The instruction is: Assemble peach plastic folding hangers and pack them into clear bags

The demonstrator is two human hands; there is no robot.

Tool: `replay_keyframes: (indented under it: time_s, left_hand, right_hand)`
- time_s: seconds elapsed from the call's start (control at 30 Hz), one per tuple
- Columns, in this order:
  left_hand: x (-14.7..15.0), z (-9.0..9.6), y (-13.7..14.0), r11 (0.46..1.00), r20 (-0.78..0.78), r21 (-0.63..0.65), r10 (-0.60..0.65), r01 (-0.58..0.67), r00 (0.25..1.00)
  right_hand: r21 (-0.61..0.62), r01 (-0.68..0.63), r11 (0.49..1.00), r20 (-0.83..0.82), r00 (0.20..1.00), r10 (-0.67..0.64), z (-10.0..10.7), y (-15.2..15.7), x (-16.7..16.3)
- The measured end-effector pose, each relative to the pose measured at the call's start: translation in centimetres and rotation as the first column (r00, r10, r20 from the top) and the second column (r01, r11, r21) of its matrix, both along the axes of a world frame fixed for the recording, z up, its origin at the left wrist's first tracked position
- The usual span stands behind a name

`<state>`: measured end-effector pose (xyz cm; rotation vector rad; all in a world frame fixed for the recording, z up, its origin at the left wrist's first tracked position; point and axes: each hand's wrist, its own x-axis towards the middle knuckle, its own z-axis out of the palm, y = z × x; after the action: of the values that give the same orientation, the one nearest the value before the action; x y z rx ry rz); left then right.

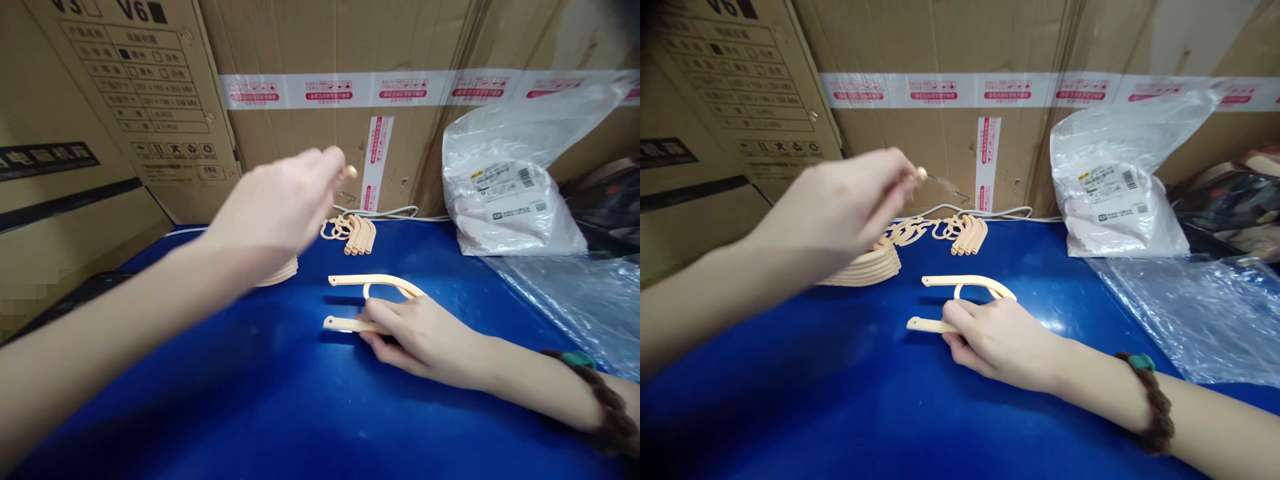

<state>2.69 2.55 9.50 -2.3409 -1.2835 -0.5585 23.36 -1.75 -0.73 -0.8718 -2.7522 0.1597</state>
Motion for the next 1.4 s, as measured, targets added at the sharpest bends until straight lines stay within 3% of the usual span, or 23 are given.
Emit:
replay_keyframes:
  time_s: [0.17, 0.37, 0.47, 0.6, 0.83, 0.97, 1.4]
  left_hand:
    - [0.6, -4.7, -5.2, 0.948, -0.177, -0.018, -0.315, 0.317, 0.933]
    - [-1.2, -8.4, -5.1, 0.963, -0.168, -0.123, -0.259, 0.24, 0.951]
    - [-1.9, -8.7, -4.4, 0.951, -0.107, -0.242, -0.224, 0.193, 0.969]
    - [-2.2, -8.4, -4.1, 0.892, -0.004, -0.435, -0.143, 0.127, 0.99]
    - [-2.4, -8.6, -4.0, 0.803, 0.061, -0.591, -0.05, 0.076, 0.997]
    - [-2.6, -8.7, -3.9, 0.773, 0.097, -0.627, -0.045, 0.096, 0.994]
    - [-2.8, -8.8, -4.1, 0.757, 0.144, -0.636, -0.071, 0.147, 0.987]
  right_hand:
    - [0.045, 0.0, 0.999, -0.036, 0.999, 0.002, -0.3, 0.1, 0.0]
    - [0.025, 0.029, 0.999, -0.032, 0.999, -0.028, -0.4, 0.1, 0.1]
    - [0.062, 0.068, 0.996, -0.039, 0.997, -0.065, -0.3, 0.1, 0.0]
    - [0.097, 0.091, 0.991, -0.054, 0.995, -0.086, -0.4, 0.2, -0.1]
    - [0.117, 0.077, 0.99, -0.04, 0.997, -0.073, -0.6, 0.1, 0.1]
    - [0.118, 0.068, 0.991, -0.031, 0.997, -0.064, -0.8, 0.2, 0.0]
    - [0.073, 0.075, 0.995, -0.103, 0.992, -0.068, -1.0, 0.4, 0.1]
